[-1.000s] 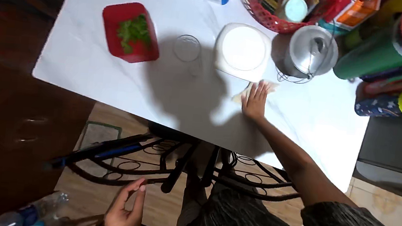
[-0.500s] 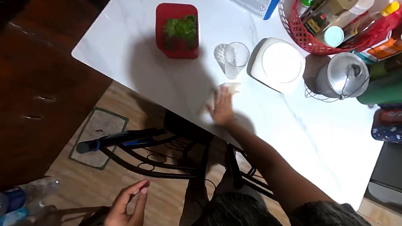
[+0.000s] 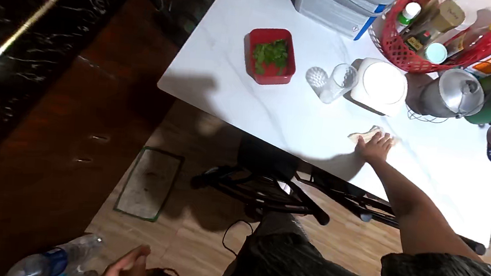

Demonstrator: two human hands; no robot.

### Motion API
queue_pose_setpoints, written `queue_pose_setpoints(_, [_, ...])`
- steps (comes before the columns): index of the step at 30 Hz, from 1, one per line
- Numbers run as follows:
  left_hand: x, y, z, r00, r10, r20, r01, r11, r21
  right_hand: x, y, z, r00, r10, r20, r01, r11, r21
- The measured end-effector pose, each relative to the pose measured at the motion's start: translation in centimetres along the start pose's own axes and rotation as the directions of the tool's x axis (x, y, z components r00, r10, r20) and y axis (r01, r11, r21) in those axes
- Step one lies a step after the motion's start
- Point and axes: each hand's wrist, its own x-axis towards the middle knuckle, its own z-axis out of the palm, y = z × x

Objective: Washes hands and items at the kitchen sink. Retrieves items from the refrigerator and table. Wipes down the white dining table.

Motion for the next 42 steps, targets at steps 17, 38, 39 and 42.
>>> queue_pose_setpoints(17, [19.1,-4.3,-5.4,0.976,-0.061,0.209,0.021,0.982,0.187,-8.9,-45.6,10.3,0.794,-0.599,-0.102,0.608,0.778,0.159])
queue_pose_setpoints(38, [33.9,-6.9,-7.1,0.932,-0.079,0.353,0.007,0.980,0.199,-7.9,-48.4,9.1,0.561,-0.825,-0.067,0.817,0.539,0.204])
queue_pose_setpoints(39, [34.5,-7.3,-7.1,0.933,-0.078,0.352,0.011,0.982,0.190,-8.1,-47.5,8.9,0.628,-0.777,-0.040,0.767,0.610,0.198])
queue_pose_setpoints(42, [35.6,-9.8,-7.0,0.919,-0.102,0.380,0.037,0.984,0.175,-6.4,-50.3,8.0,0.723,-0.691,0.017,0.679,0.714,0.173])
